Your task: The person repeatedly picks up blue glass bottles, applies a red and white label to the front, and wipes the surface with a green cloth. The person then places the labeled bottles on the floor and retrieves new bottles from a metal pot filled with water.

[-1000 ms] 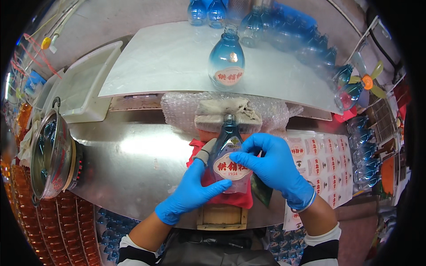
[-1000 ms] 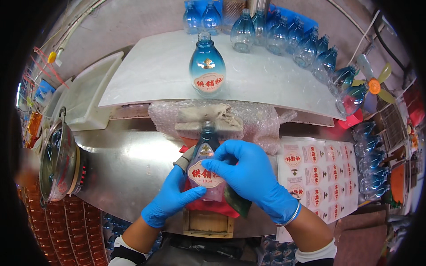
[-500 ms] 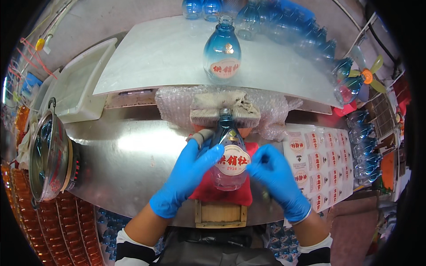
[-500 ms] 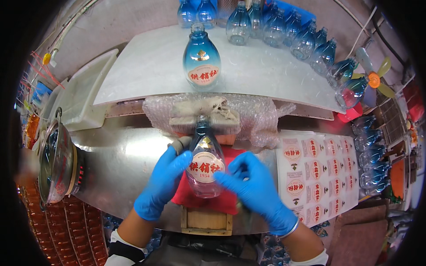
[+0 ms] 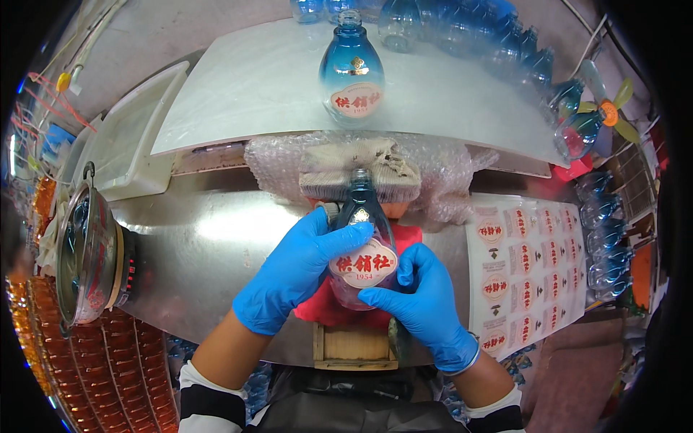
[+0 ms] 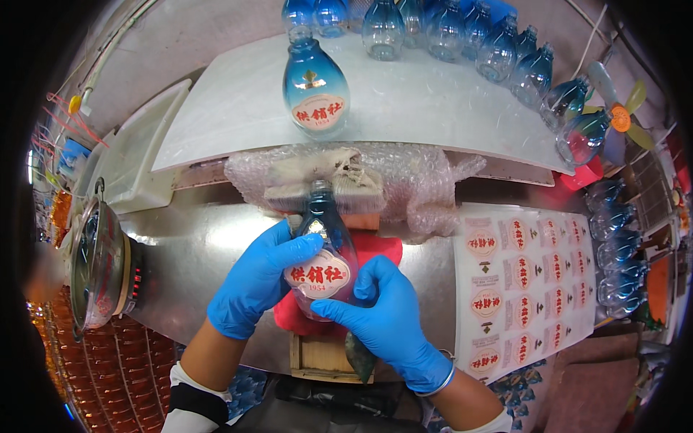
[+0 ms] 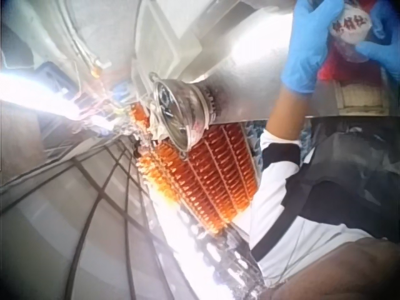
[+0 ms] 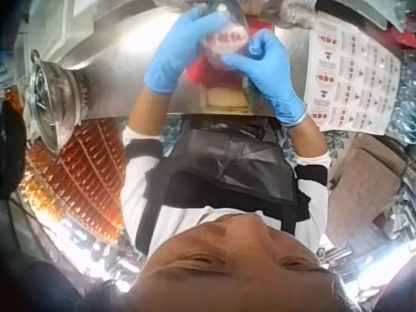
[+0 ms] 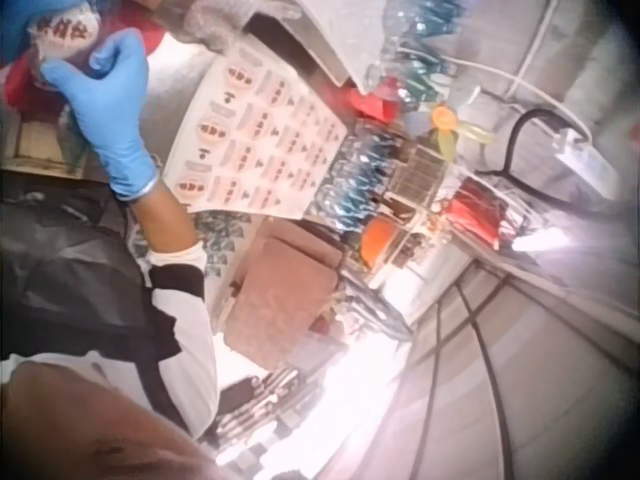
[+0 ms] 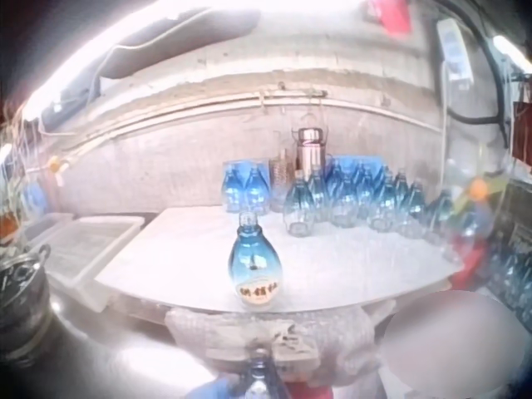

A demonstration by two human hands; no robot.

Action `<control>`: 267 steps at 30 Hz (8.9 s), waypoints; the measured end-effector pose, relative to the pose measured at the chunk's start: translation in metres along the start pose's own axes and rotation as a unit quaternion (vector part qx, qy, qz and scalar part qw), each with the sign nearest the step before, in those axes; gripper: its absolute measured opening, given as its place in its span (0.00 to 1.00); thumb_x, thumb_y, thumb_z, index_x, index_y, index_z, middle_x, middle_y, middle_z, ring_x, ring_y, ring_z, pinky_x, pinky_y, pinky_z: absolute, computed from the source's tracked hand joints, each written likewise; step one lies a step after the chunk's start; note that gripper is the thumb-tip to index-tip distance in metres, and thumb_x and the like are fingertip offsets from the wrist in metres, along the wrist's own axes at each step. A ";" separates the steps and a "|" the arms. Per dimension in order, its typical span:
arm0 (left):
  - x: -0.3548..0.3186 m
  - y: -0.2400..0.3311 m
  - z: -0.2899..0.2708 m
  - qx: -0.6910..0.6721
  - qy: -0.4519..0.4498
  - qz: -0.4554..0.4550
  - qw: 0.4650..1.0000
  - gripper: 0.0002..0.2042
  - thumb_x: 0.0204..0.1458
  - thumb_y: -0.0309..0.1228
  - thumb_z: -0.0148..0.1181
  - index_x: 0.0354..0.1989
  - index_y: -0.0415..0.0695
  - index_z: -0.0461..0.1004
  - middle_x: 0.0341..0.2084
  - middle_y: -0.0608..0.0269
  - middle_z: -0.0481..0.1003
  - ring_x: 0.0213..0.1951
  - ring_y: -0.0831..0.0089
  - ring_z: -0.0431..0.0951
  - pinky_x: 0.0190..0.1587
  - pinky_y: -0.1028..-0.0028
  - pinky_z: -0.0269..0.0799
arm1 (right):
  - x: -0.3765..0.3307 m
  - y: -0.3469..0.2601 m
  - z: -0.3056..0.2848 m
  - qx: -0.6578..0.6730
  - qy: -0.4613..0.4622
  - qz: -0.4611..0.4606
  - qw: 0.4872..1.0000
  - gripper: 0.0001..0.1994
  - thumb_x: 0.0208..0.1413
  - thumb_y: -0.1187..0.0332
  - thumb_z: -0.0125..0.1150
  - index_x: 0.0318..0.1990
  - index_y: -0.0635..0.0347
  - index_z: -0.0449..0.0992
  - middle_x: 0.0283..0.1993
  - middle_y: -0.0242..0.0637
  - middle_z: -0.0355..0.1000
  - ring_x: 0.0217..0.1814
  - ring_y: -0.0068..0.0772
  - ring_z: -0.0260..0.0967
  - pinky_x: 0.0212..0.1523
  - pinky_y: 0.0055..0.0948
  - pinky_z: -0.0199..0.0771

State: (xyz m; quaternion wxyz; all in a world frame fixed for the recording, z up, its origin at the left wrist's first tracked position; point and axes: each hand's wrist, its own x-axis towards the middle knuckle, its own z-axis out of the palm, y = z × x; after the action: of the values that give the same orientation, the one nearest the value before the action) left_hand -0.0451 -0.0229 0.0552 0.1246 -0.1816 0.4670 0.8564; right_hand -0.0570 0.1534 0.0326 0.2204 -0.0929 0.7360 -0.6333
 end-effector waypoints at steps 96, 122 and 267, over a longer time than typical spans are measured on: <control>-0.023 -0.060 -0.033 0.140 -0.057 0.248 0.957 0.39 0.44 0.21 0.59 0.65 0.39 0.45 0.62 0.55 0.52 0.63 0.65 0.52 0.64 0.67 0.44 | -0.063 0.043 0.019 0.267 0.193 -0.089 0.940 0.07 0.51 0.73 0.62 0.32 0.62 0.69 0.28 0.27 0.67 0.30 0.12 0.60 0.32 0.16 0.64; -0.022 -0.064 -0.042 0.477 0.060 0.395 0.783 0.46 0.32 0.42 0.70 0.63 0.43 0.54 0.56 0.55 0.64 0.56 0.62 0.66 0.65 0.55 0.25 | -0.062 0.006 0.001 -0.451 0.127 -0.532 0.705 0.18 0.30 0.64 0.67 0.35 0.32 0.80 0.40 0.18 0.63 0.43 0.22 0.60 0.50 0.33 0.55; -0.025 -0.051 -0.019 0.231 -0.083 0.256 0.935 0.50 0.42 0.36 0.68 0.66 0.40 0.36 0.64 0.52 0.45 0.63 0.60 0.51 0.62 0.66 0.51 | 0.028 -0.067 -0.028 -0.263 -0.176 -0.212 0.924 0.12 0.44 0.62 0.64 0.38 0.51 0.78 0.28 0.39 0.73 0.25 0.38 0.69 0.28 0.29 0.69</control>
State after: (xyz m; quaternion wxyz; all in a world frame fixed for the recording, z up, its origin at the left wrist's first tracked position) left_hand 0.0009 -0.0129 0.0183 -0.0222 0.0495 0.6708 0.7396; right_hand -0.1036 0.1544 0.0949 0.1747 -0.4118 0.7885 -0.4220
